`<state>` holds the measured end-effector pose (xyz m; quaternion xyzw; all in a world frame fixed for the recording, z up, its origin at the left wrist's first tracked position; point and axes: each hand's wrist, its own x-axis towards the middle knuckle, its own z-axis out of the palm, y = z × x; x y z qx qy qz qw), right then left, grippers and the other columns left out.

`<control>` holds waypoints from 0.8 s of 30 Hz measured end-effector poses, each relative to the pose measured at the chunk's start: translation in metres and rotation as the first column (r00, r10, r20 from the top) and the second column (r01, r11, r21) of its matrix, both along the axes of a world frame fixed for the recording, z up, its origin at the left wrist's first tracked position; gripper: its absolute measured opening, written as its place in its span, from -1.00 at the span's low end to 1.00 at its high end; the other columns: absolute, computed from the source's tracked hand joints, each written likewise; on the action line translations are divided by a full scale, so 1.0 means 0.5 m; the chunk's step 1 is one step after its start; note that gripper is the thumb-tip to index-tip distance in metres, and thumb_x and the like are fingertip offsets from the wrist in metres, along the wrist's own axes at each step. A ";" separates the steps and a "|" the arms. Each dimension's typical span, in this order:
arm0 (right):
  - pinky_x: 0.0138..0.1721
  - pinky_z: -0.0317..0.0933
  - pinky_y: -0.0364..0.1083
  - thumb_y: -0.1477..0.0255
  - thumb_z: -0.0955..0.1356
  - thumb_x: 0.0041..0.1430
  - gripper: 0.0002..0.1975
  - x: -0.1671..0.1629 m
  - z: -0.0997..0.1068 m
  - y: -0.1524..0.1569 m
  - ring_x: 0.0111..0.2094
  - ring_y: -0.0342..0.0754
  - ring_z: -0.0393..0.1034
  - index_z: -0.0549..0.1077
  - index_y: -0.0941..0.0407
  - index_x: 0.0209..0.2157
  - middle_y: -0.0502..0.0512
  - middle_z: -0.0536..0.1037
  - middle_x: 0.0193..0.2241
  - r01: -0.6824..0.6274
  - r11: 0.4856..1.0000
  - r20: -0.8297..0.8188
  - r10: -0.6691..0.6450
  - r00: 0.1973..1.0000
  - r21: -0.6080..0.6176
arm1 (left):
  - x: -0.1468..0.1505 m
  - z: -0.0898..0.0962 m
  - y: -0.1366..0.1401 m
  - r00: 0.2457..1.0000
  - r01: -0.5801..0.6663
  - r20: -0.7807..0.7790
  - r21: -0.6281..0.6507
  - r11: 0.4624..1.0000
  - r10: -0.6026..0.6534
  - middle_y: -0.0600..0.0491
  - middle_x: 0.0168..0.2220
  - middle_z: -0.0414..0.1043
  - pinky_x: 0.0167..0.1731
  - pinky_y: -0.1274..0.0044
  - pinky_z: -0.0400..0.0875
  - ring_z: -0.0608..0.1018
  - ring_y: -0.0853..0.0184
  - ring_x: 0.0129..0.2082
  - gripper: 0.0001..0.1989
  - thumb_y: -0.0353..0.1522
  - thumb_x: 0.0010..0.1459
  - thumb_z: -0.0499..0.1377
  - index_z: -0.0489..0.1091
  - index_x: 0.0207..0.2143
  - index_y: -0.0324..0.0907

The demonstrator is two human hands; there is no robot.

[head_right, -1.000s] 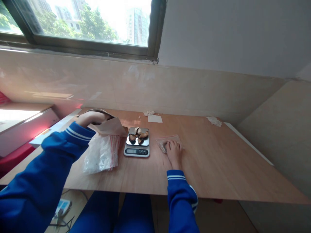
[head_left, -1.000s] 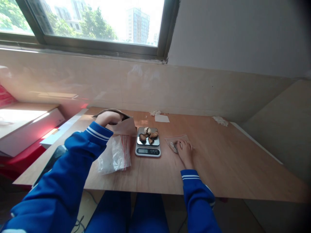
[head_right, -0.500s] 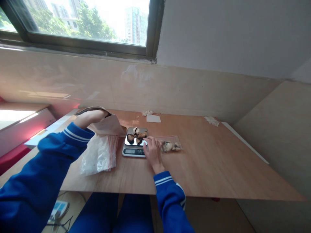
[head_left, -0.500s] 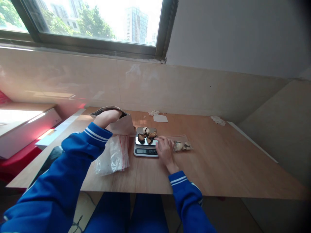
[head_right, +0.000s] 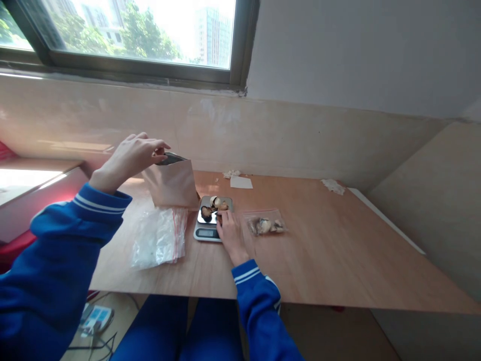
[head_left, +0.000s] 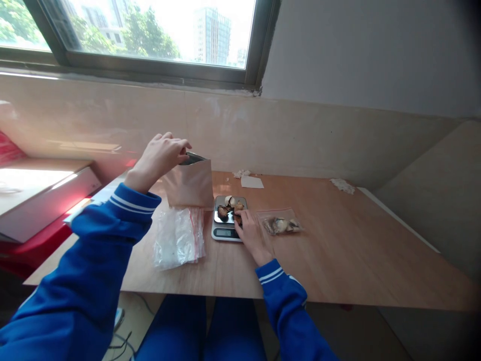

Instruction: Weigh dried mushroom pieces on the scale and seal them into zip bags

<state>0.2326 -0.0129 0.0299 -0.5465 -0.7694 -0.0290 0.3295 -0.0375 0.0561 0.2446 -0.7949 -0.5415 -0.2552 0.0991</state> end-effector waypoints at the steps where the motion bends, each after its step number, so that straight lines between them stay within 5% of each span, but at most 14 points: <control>1: -0.17 0.22 0.03 0.51 0.21 0.23 -0.80 0.003 0.000 -0.001 -0.20 0.11 0.38 0.40 0.09 -0.15 0.18 0.50 -0.22 -0.008 1.000 -0.019 0.008 1.000 -0.006 | 0.007 0.004 -0.003 1.000 -0.008 -0.018 0.049 0.999 0.009 -0.04 -0.20 0.52 0.08 0.26 0.18 0.40 0.10 -0.03 -0.79 -0.37 0.14 0.17 0.48 -0.15 -0.10; 7: -0.14 0.30 0.01 0.58 0.19 0.14 -0.76 0.015 -0.005 0.001 -0.20 0.06 0.42 0.39 0.10 -0.21 0.17 0.50 -0.26 -0.085 0.996 -0.233 0.081 0.969 -0.007 | 0.053 -0.019 -0.012 0.980 0.040 0.188 0.150 0.988 -0.068 -0.02 -0.18 0.51 0.04 0.27 0.24 0.44 0.15 -0.06 -0.74 -0.35 0.20 0.13 0.41 -0.05 -0.08; 12: -0.24 0.37 -0.04 0.51 0.25 0.11 -0.79 0.018 -0.003 -0.005 -0.31 -0.01 0.45 0.38 0.10 -0.19 0.11 0.51 -0.32 -0.171 0.982 -0.499 0.107 0.860 -0.084 | 0.105 -0.096 -0.025 0.806 0.383 0.497 -0.022 0.923 -0.323 0.00 -0.20 0.53 -0.22 0.45 0.42 0.54 0.29 -0.25 -0.64 -0.24 0.13 0.20 0.39 -0.02 -0.15; 18: -0.31 0.39 -0.05 0.38 0.33 0.08 -0.78 0.058 -0.034 -0.010 -0.36 -0.04 0.46 0.41 0.11 -0.20 0.12 0.53 -0.31 -0.166 0.974 -0.738 -0.001 0.674 -0.153 | 0.150 -0.203 -0.050 0.631 0.552 0.755 -0.276 0.787 -0.178 -0.08 -0.11 0.53 -0.20 0.44 0.46 0.57 0.26 -0.21 -0.55 -0.16 0.05 0.27 0.43 -0.06 -0.22; 24: -0.30 0.38 0.01 0.27 0.36 0.06 -0.74 0.157 -0.085 0.016 -0.35 0.00 0.44 0.42 0.12 -0.24 0.17 0.52 -0.31 0.083 0.989 -0.717 -0.145 0.681 -0.121 | 0.165 -0.262 -0.072 0.544 0.654 0.837 -0.381 0.654 -0.057 -0.14 -0.17 0.55 -0.18 0.38 0.47 0.58 0.22 -0.21 -0.54 -0.14 0.04 0.29 0.47 -0.10 -0.28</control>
